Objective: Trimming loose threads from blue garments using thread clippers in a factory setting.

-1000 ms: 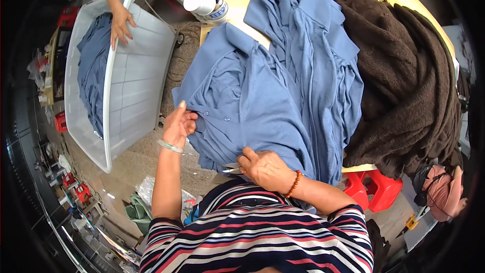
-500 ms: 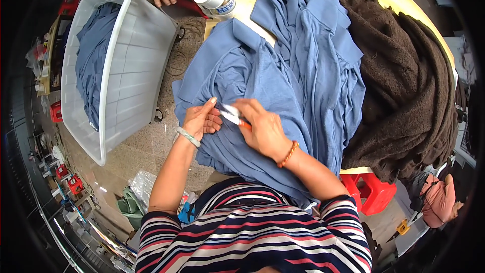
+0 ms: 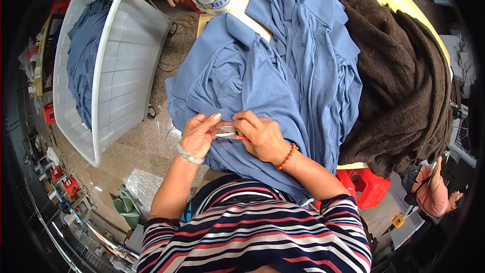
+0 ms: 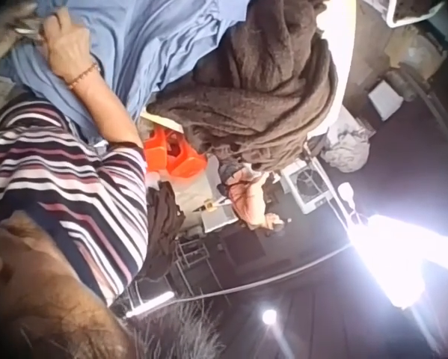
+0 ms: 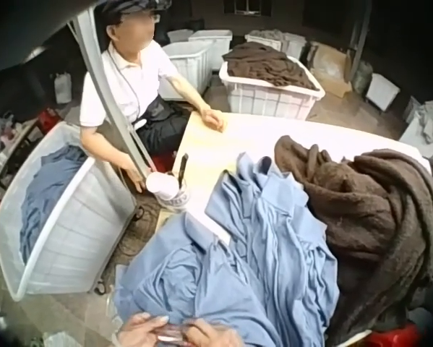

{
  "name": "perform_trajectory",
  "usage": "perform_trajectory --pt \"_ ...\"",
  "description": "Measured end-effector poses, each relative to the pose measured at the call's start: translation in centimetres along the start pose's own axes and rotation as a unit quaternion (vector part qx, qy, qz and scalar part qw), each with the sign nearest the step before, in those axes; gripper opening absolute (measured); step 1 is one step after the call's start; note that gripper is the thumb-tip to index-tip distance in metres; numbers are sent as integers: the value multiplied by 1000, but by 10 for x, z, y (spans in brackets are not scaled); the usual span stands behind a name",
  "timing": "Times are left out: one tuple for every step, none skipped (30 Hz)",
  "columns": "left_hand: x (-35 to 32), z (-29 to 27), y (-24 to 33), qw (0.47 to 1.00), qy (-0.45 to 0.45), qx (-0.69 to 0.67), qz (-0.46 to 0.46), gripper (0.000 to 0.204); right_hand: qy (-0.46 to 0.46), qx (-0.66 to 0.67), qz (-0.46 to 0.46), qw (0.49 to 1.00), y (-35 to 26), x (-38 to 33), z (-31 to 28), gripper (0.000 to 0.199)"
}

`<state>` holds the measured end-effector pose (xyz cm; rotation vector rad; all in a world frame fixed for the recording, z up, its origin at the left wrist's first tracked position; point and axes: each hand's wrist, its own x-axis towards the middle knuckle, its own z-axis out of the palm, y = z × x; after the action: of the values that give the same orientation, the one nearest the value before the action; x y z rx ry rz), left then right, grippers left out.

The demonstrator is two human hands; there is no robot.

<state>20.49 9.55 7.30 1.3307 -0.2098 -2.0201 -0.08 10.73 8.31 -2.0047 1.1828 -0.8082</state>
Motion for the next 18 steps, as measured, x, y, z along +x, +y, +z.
perform_trajectory --pt "-1 2 0 999 -4 -26 37 9 3 32 15 999 0 -1 -4 26" --pt "-3 3 2 999 -4 -27 36 9 3 32 16 999 -1 -3 -6 26" --pt "-6 4 4 998 -4 -47 51 8 -4 66 58 996 -3 -6 -9 27" --pt "-9 8 7 995 -3 -67 68 9 -11 101 99 990 -4 -8 -12 29" --pt "-10 10 8 995 -3 -66 68 9 -10 101 99 990 -4 -9 -15 29" --pt "-12 12 8 995 -7 -70 75 7 -9 108 102 989 -4 -9 -17 31" --pt "-12 14 9 994 -11 -73 81 6 -8 115 106 988 -5 -9 -19 34" --pt "-13 16 9 994 -12 -73 81 6 2 130 120 984 -7 -8 -21 33" --pt "-13 17 10 993 -14 -77 85 5 3 130 121 984 -9 -5 -24 33" --pt "-14 18 10 993 -15 -81 88 4 -12 125 151 980 -12 -2 -28 33" --pt "-15 20 10 993 -16 -80 87 4 -28 121 182 975 -12 0 -30 32" --pt "-15 21 10 992 -16 -82 99 4 -2 123 165 979 -11 1 -27 32" --pt "-15 22 10 990 -16 -83 111 6 -1 122 166 979 -11 4 -26 32" --pt "-15 22 10 990 -17 -82 110 6 -20 111 176 978 -12 7 -26 33" --pt "-15 23 9 989 -21 -81 121 7 -39 101 186 977 -12 9 -25 34" --pt "-16 23 8 988 -25 -80 133 9 -63 96 193 974 -14 13 -26 35" --pt "-16 23 8 988 -25 -79 133 9 -62 97 192 975 -14 15 -24 35" --pt "-16 23 6 987 -27 -73 143 9 -73 85 194 975 -15 18 -22 35"
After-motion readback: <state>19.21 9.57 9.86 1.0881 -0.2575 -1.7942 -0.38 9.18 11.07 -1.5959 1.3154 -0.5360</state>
